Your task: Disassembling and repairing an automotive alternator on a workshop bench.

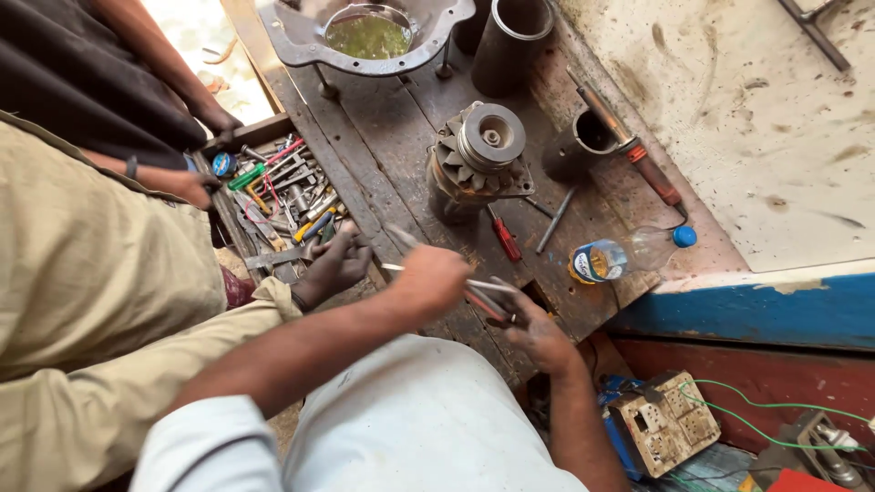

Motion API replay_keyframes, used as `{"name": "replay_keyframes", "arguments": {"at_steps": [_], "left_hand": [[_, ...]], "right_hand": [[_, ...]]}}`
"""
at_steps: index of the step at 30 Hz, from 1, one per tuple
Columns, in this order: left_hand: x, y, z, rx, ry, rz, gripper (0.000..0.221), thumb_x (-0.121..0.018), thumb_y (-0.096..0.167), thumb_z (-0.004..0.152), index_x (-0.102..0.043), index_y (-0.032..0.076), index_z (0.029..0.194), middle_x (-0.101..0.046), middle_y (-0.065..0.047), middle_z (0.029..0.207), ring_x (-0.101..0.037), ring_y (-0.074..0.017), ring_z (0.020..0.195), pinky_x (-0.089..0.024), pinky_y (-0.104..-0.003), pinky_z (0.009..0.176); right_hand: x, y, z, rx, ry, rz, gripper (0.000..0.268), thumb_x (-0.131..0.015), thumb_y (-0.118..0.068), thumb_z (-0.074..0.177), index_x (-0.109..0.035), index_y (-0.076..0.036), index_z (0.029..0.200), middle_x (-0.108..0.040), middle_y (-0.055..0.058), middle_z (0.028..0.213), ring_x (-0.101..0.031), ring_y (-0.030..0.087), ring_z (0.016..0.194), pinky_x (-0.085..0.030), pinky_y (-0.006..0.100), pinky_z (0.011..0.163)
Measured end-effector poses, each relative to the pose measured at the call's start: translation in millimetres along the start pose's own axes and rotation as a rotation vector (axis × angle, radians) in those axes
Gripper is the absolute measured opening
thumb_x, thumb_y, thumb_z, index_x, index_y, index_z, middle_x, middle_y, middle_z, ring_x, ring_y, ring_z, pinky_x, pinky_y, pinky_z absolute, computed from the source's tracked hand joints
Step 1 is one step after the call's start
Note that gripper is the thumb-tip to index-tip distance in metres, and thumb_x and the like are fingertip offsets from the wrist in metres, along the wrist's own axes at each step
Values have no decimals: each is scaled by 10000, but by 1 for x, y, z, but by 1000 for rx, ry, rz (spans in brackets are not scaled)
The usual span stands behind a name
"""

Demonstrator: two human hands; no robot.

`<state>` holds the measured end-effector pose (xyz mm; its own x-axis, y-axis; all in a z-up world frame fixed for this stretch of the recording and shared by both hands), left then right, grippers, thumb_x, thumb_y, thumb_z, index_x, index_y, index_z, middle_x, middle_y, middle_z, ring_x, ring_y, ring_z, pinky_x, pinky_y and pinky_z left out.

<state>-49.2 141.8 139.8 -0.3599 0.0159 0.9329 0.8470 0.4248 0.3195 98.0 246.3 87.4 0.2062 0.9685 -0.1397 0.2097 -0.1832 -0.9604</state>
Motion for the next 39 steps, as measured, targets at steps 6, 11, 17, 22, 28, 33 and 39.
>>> {"name": "replay_keyframes", "arguments": {"at_steps": [6, 11, 17, 22, 28, 33, 39], "left_hand": [[-29, 80, 33, -211, -84, 142, 106, -711, 233, 885, -800, 175, 871, -755, -49, 830, -758, -229, 790, -579, -383, 607], [-20, 102, 32, -327, -99, 160, 210, -739, 352, 852, -795, 150, 840, -755, -44, 806, -755, -216, 766, -543, -375, 584], [-15, 113, 38, -442, -48, 135, 189, -774, 323, 788, -801, 137, 801, -750, -38, 780, -746, -220, 785, -545, -386, 613], [26, 61, 41, -304, 223, -127, 172, -739, 154, 841, -782, 151, 1007, -758, -96, 988, -746, -282, 894, -586, -428, 775], [107, -75, -7, 183, 444, -682, 322, -684, 345, 971, -710, 136, 1215, -738, -66, 1081, -707, -232, 959, -543, -410, 820], [79, -104, 7, 71, 449, -1245, 300, -543, 316, 1093, -673, 105, 1263, -711, -38, 955, -661, -141, 878, -545, -308, 756], [99, -85, 31, 44, 457, -1539, 277, -582, 197, 1037, -641, 123, 1298, -721, -18, 934, -676, -109, 763, -549, -269, 670]], "right_hand": [[33, 66, -16, -372, -7, -441, 957, -865, -386, 729, -449, -107, 1545, -533, 124, 1548, -462, 263, 1440, -340, 430, 1185], [68, 122, -32, -197, 51, 158, 1007, -917, -155, 694, -406, -45, 1555, -468, 95, 1607, -405, 236, 1507, -280, 369, 1242], [26, 45, -32, 24, 111, 149, 835, -773, -63, 763, -397, -50, 1509, -500, 26, 1506, -508, 124, 1370, -443, 315, 1119], [38, 72, -40, -128, 242, 373, 750, -719, -164, 836, -436, -103, 1528, -615, -1, 1281, -594, 123, 953, -516, 329, 741], [39, -17, -78, 463, 312, 178, 833, -743, -314, 921, -323, -110, 1611, -592, 76, 1102, -622, 187, 893, -574, 405, 749], [49, -37, -92, 551, 315, 462, 707, -781, -361, 985, -397, -134, 1533, -575, 78, 1144, -612, 188, 894, -548, 424, 788], [38, -71, -96, 694, 407, 347, 890, -772, -589, 905, -384, -197, 1603, -546, 57, 1130, -575, 173, 839, -531, 391, 716]]}}
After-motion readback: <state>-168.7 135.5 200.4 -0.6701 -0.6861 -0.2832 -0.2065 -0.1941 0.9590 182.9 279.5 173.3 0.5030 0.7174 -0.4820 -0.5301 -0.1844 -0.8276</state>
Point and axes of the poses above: each hand's wrist, its own z-axis towards the middle knuckle, its own x-axis out of the back of the hand, y = z × x, the point moved 9 cm from there along z, towards the middle knuckle
